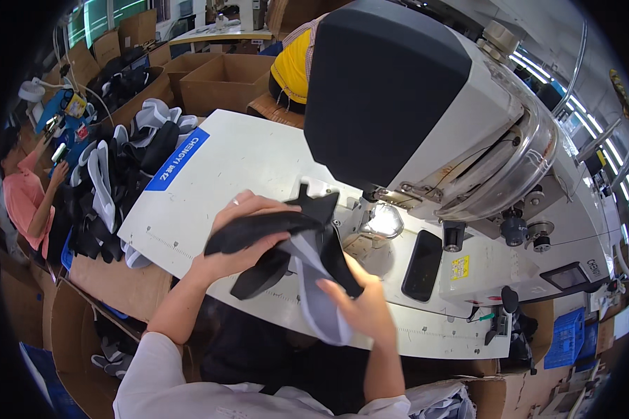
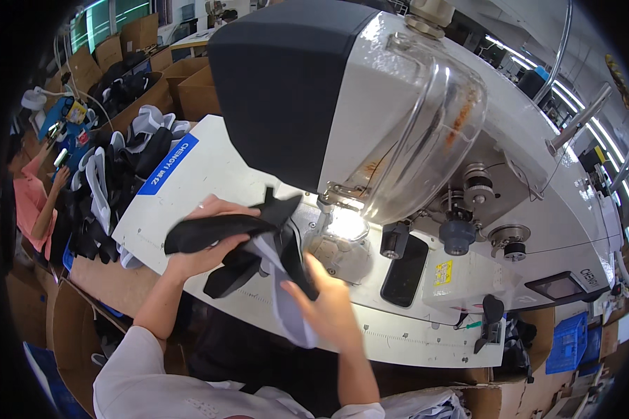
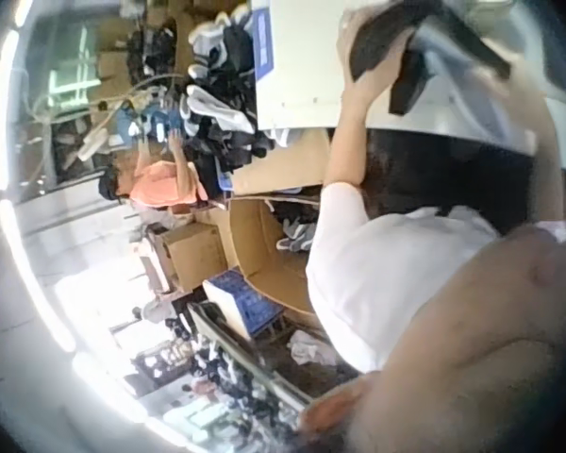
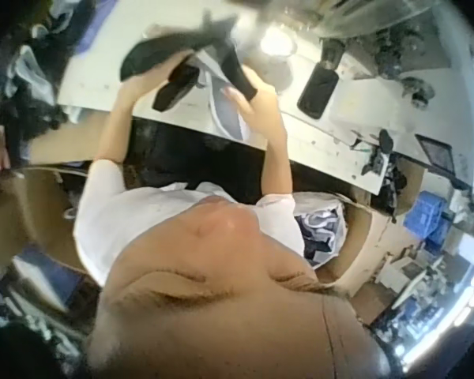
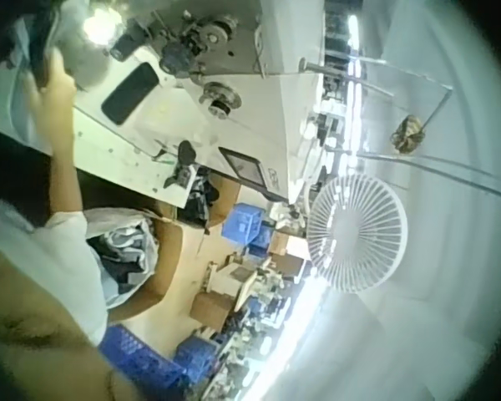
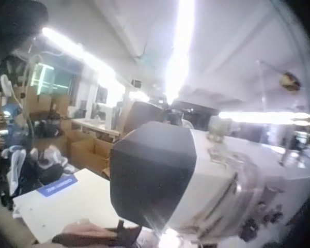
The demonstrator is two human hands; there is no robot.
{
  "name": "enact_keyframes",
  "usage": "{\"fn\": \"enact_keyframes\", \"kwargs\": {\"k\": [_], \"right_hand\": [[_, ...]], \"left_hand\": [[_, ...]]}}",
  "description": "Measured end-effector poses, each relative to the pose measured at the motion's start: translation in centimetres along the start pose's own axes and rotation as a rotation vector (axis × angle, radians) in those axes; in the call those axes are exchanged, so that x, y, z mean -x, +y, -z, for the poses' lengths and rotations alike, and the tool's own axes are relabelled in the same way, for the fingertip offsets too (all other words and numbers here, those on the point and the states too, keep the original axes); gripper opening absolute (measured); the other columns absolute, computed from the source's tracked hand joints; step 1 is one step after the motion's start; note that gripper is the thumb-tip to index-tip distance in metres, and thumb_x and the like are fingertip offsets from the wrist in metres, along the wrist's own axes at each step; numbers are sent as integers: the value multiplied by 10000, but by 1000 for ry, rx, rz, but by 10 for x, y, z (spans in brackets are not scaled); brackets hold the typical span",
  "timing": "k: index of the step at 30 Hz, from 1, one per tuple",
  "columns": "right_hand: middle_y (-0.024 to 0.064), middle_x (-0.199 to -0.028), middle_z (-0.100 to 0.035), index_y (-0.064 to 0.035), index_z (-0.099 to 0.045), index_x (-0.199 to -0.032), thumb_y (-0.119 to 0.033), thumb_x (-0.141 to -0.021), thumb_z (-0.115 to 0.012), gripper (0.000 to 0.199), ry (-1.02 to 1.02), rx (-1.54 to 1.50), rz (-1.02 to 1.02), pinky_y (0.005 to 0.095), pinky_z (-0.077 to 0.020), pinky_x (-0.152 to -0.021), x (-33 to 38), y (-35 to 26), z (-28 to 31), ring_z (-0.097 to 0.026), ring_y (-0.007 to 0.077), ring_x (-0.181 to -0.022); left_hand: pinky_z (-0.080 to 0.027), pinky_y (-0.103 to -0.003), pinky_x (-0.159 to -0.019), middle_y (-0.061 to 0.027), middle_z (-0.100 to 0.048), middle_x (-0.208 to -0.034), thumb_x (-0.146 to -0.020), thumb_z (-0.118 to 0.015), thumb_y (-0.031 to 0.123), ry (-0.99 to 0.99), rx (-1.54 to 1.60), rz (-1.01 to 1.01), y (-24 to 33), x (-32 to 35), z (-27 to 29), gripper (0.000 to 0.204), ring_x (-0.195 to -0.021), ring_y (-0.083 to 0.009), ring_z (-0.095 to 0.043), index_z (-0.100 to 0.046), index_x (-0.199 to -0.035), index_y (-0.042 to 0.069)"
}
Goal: The person sews fabric pieces together using a sewing machine, trims the thread with snips, and places the assembled components into a bin.
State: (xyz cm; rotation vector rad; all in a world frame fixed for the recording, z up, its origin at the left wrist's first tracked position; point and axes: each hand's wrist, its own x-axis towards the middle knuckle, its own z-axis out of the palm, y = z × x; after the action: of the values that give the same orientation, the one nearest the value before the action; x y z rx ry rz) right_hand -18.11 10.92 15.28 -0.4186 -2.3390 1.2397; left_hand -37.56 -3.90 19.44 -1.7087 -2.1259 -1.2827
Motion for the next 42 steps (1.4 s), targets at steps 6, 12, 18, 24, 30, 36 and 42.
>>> {"fn": "enact_keyframes", "kwargs": {"k": [6, 12, 18, 24, 30, 36, 42], "right_hand": [[112, -771, -687, -5, -609, -832, -195, -962, -506, 252, 491, -12, -198, 311, -470, -673, -43, 66, 96, -625, 135, -732], [94, -768, -660, 2, -608, -832, -186, -941, -529, 230, 368, 139, -207, 354, -463, -687, -119, 96, 94, -600, 179, -738], [107, -790, -640, 7, -582, -869, -142, -917, -537, 164, 434, 305, -166, 368, -459, -681, -109, 73, 81, -597, 202, -750], [120, -812, -620, 13, -557, -905, -98, -894, -544, 113, 458, 506, -168, 381, -455, -675, -83, 59, 106, -595, 225, -763], [121, -828, -601, 23, -532, -907, 21, -786, -604, 141, 530, 348, -223, 336, -447, -670, -30, 35, 55, -582, 193, -780], [90, -1062, -639, 28, -639, -1018, 18, -908, -565, 133, 558, -125, 44, 284, -432, -913, -24, 7, 23, -585, 160, -961], [97, -734, -534, 23, -517, -845, 42, -674, -644, 214, 432, 279, -239, 301, -437, -649, -26, 56, 69, -534, 205, -674]], "left_hand": [[-520, -331, -796, -91, -662, -1053, -692, -663, 96, 380, -313, -435, -29, -45, 1, 387, -947, -251, -647, -671, -1073, 31], [-519, -397, -819, -95, -658, -943, -660, -651, 76, 368, -463, -758, -89, -87, -28, 213, -913, -283, -648, -668, -868, 34], [-528, -381, -791, -69, -686, -944, -646, -732, 72, 346, -263, -534, -106, -114, -52, 291, -881, -266, -658, -707, -934, 100], [-523, -348, -766, -59, -690, -938, -673, -757, 101, 176, -76, -406, -77, -99, -56, 308, -856, -256, -659, -718, -979, 93], [-512, -279, -742, -9, -604, -896, -668, -697, 101, 362, -460, -782, -25, -41, -63, 384, -847, -167, -601, -715, -1051, 87], [-539, -347, -881, -59, -585, -993, -738, -606, 57, 251, -231, -850, -25, -47, -71, 302, -943, -206, -592, -689, -1028, 51], [-514, -307, -754, -91, -619, -1041, -737, -616, 108, 107, -46, -684, -24, -63, -63, 304, -877, -226, -631, -663, -1031, 48]]}}
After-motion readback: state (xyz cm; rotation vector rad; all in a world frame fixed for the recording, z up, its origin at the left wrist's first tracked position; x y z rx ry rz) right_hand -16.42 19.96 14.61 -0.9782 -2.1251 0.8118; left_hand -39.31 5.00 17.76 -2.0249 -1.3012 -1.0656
